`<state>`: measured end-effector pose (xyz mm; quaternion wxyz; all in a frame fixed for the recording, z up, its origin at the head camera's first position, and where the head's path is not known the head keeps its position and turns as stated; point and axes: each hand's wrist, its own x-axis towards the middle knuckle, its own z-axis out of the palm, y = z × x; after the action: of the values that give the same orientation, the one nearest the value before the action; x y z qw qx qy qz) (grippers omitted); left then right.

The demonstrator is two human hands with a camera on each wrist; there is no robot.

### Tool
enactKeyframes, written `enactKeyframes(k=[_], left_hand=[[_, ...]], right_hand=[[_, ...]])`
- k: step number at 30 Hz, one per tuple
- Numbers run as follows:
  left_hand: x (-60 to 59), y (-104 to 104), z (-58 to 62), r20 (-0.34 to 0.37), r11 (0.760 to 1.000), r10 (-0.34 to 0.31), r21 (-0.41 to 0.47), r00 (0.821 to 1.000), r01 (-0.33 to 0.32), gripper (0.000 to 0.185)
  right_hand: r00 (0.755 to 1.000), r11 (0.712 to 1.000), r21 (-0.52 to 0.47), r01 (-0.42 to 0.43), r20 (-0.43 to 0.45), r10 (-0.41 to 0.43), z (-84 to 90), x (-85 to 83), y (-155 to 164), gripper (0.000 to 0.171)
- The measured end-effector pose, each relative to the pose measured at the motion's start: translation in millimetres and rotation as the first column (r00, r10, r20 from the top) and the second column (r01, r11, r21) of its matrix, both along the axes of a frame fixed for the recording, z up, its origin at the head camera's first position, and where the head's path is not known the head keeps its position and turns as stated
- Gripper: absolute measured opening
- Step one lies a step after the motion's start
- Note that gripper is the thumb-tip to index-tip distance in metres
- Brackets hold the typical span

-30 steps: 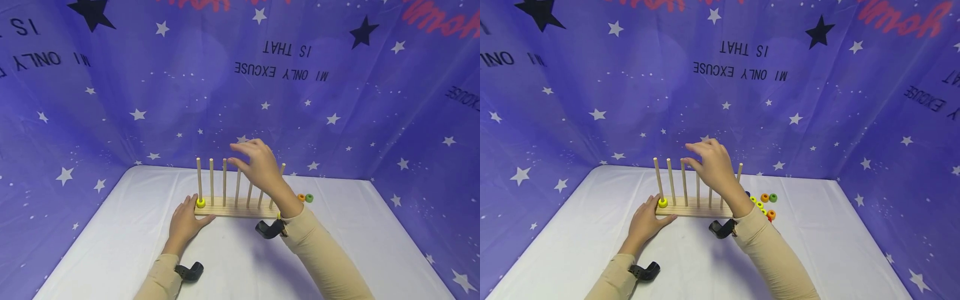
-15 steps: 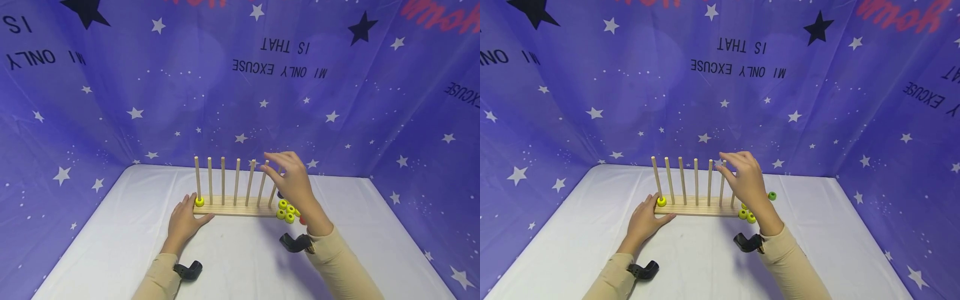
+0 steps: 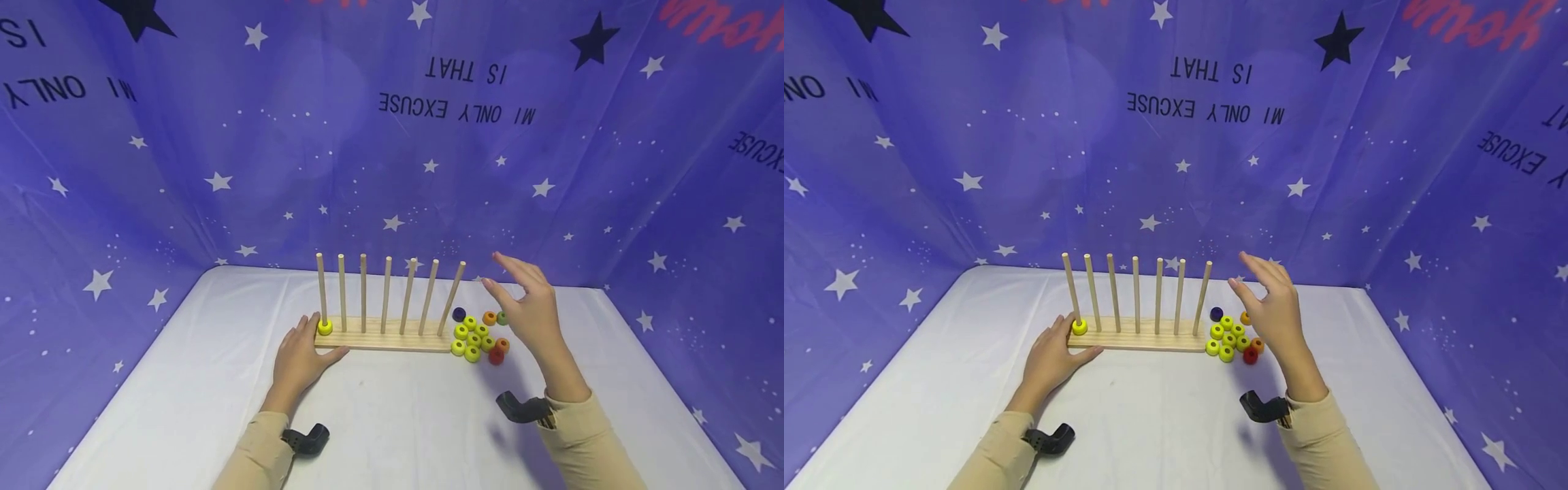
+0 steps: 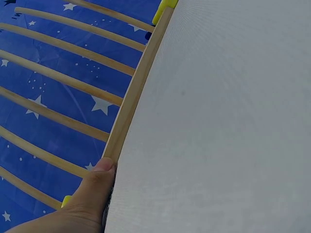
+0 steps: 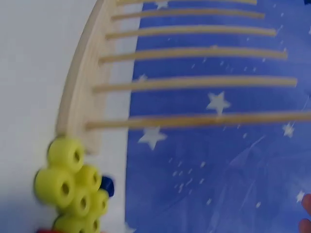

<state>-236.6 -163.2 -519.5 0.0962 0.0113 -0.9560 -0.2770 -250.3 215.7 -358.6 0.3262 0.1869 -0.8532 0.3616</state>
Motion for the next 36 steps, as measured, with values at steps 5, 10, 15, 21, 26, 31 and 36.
enactKeyframes(k=[5, 10, 15, 21, 26, 31, 36], left_hand=[[-0.6, -0.2, -0.6, 0.008, 1.0, -0.001, 0.005, 1.0, 0.001, 0.106], [-1.2, 0.0, -0.7, 0.011, 1.0, -0.002, -0.001, 1.0, 0.002, 0.107], [-1.1, -0.5, 0.2, 0.006, 1.0, 0.002, 0.001, 1.0, -0.002, 0.106], [-1.2, -0.2, 1.9, 0.011, 1.0, 0.0, 0.007, 1.0, 0.0, 0.105], [-0.9, -0.1, 2.8, 0.001, 1.0, -0.002, 0.0, 1.0, 0.002, 0.105], [-1.2, 0.6, 2.3, 0.001, 1.0, -0.008, -0.005, 1.0, 0.008, 0.105], [-1.2, 0.5, 2.6, -0.017, 1.0, -0.011, -0.004, 1.0, 0.011, 0.104]], right_hand=[[0.993, 0.998, 0.018, 0.065, 0.096, -0.066, -15.2, -4.2, 22.2, 0.05], [0.974, 0.991, 0.066, 0.119, 0.187, -0.13, -36.8, -7.5, 42.8, 0.048], [0.953, 0.985, 0.127, 0.115, 0.266, -0.146, -58.9, -11.2, 56.8, 0.047], [0.896, 0.98, 0.189, 0.059, 0.422, -0.136, -85.9, -14.6, 65.4, 0.046], [0.828, 0.97, 0.244, 0.006, 0.542, -0.142, -100.8, -15.0, 62.9, 0.045], [0.798, 0.958, 0.287, -0.022, 0.582, -0.156, -107.8, -13.9, 58.2, 0.04], [0.822, 0.95, 0.31, -0.045, 0.552, -0.142, -110.3, -13.6, 55.5, 0.038]])
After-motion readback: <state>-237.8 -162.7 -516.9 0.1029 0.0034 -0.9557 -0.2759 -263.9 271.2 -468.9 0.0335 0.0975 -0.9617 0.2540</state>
